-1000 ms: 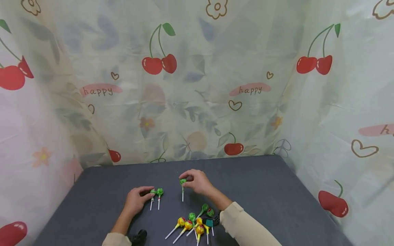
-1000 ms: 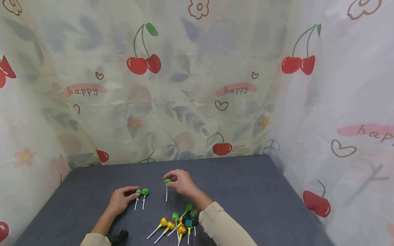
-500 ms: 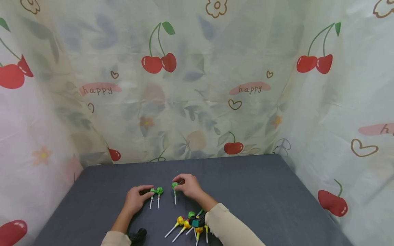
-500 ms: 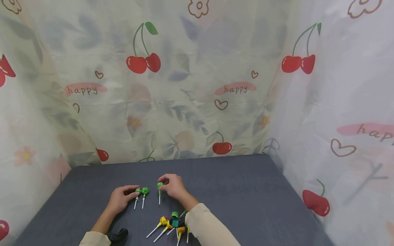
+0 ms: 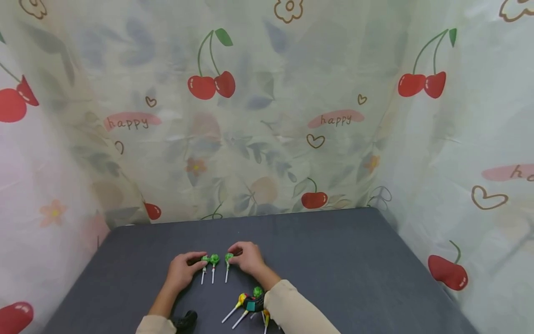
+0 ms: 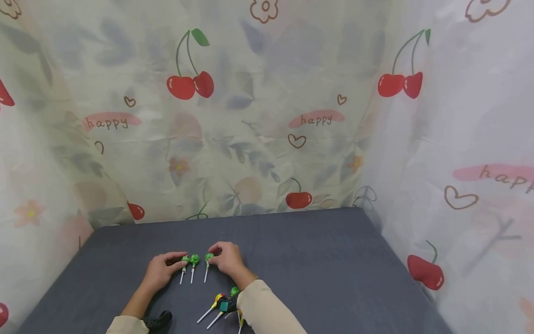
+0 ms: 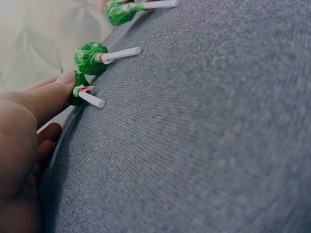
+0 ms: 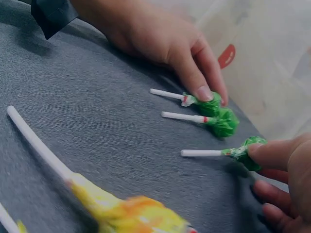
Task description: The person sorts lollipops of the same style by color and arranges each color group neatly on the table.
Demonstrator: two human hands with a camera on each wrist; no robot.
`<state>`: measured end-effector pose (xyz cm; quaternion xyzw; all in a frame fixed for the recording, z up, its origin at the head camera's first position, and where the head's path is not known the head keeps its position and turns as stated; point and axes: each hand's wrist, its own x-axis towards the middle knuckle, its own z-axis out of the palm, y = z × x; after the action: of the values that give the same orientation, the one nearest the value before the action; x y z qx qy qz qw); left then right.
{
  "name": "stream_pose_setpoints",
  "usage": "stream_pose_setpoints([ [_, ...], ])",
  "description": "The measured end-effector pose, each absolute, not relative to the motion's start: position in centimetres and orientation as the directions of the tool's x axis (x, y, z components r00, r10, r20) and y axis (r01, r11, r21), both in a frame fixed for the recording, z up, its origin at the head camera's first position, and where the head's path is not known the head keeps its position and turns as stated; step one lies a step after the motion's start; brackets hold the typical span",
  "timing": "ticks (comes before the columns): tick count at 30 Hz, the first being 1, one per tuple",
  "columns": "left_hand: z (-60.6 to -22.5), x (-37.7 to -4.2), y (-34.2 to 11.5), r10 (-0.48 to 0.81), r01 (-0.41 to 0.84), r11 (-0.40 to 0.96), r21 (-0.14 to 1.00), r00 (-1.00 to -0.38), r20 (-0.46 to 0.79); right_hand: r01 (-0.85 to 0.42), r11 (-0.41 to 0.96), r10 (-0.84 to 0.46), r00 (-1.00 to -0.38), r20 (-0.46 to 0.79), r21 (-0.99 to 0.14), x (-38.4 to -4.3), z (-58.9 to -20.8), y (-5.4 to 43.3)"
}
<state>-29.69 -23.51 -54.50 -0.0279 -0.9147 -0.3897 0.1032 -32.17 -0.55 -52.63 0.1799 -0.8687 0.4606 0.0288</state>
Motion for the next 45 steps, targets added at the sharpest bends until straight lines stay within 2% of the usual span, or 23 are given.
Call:
stream_pose_setpoints([
  [16,-54.5,-29.6,-23.6,-0.018,0.168,0.69,0.704,-0.968,0.249,-0.333,0.556,-0.194,-0.943,0.271,-0.762,-31.1,-53.1,-2.3],
  [27,-54.6,-29.6,-23.5,-0.026,0.157,0.698,0.698,-0.97,0.243,-0.305,0.59,-0.158,-0.952,0.264,-0.747,-31.1,-53.6,-2.8],
  [45,-54.5,-29.6,-23.4,-0.026,0.142,0.691,0.709,-0.975,0.221,-0.308,0.525,-0.165,-0.951,0.26,-0.794,-31.2,-53.6,-2.5],
])
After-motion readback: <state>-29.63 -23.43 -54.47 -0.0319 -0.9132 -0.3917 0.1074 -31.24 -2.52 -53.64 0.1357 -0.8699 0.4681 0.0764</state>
